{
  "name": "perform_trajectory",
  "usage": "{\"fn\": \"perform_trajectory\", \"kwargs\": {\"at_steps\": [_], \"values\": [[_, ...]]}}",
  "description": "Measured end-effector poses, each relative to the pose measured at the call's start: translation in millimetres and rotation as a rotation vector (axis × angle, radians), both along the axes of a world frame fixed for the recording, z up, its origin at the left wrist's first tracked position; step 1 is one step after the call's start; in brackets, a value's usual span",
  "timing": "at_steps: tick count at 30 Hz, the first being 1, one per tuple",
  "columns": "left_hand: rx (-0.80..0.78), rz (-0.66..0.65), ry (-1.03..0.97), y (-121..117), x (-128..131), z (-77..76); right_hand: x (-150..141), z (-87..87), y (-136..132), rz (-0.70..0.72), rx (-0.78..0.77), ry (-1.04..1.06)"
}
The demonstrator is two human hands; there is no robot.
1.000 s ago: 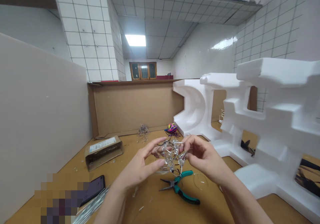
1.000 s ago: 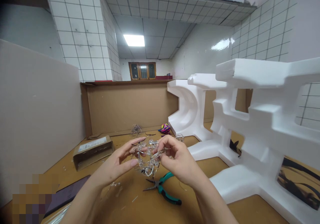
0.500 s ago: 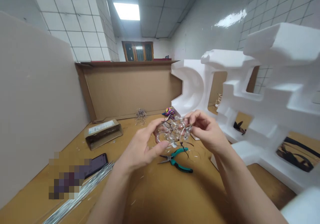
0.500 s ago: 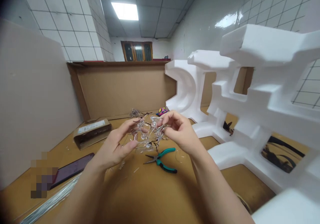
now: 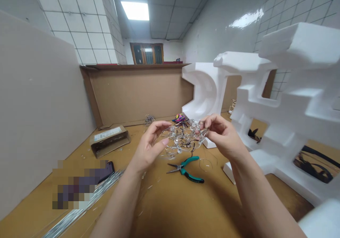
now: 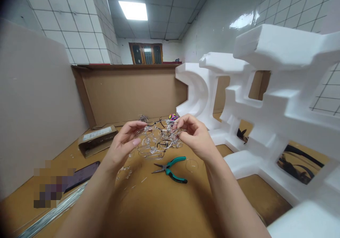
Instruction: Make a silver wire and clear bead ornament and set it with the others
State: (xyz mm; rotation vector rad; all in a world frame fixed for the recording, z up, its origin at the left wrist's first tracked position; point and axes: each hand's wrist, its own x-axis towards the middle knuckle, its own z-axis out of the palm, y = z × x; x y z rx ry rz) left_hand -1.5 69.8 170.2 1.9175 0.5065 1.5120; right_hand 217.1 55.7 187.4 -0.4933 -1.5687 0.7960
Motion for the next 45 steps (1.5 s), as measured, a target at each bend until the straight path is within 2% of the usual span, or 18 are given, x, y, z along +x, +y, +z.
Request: {"fn": "perform_trajectory", "kwargs": {"at_steps": [5,13,26,31,39,45], "values": [[-0.062,-0.063,-0.056,5.0,0.2,-2.1,-2.3,1.1,-3.1,0.011,0.013,-0.011],[-0.203,-0.152,0.013,5.0,0.5,-6.0,-9.0,1.6,-7.2,0.027,0.003,-0.050],[-0.225,-0.050,0.076,-0.3,-1.9,0.3,-13.5,1.8,-11.7,0.016,0.058,-0.072],[-0.244,-0.156,0.020,-1.4,0.6,0.2,-15.8,1.1,-13.0,0.016,0.057,-0.078],[-0.310,-0.325,-0.084,5.1,1.6,-10.1,-18.0,0.6,-11.0,-0.003,0.033,-0.066],[-0.501,-0.460,-0.382,3.9,6.0,-9.5,-18.8,0.0,-9.8,0.011,0.004,-0.041]]}}
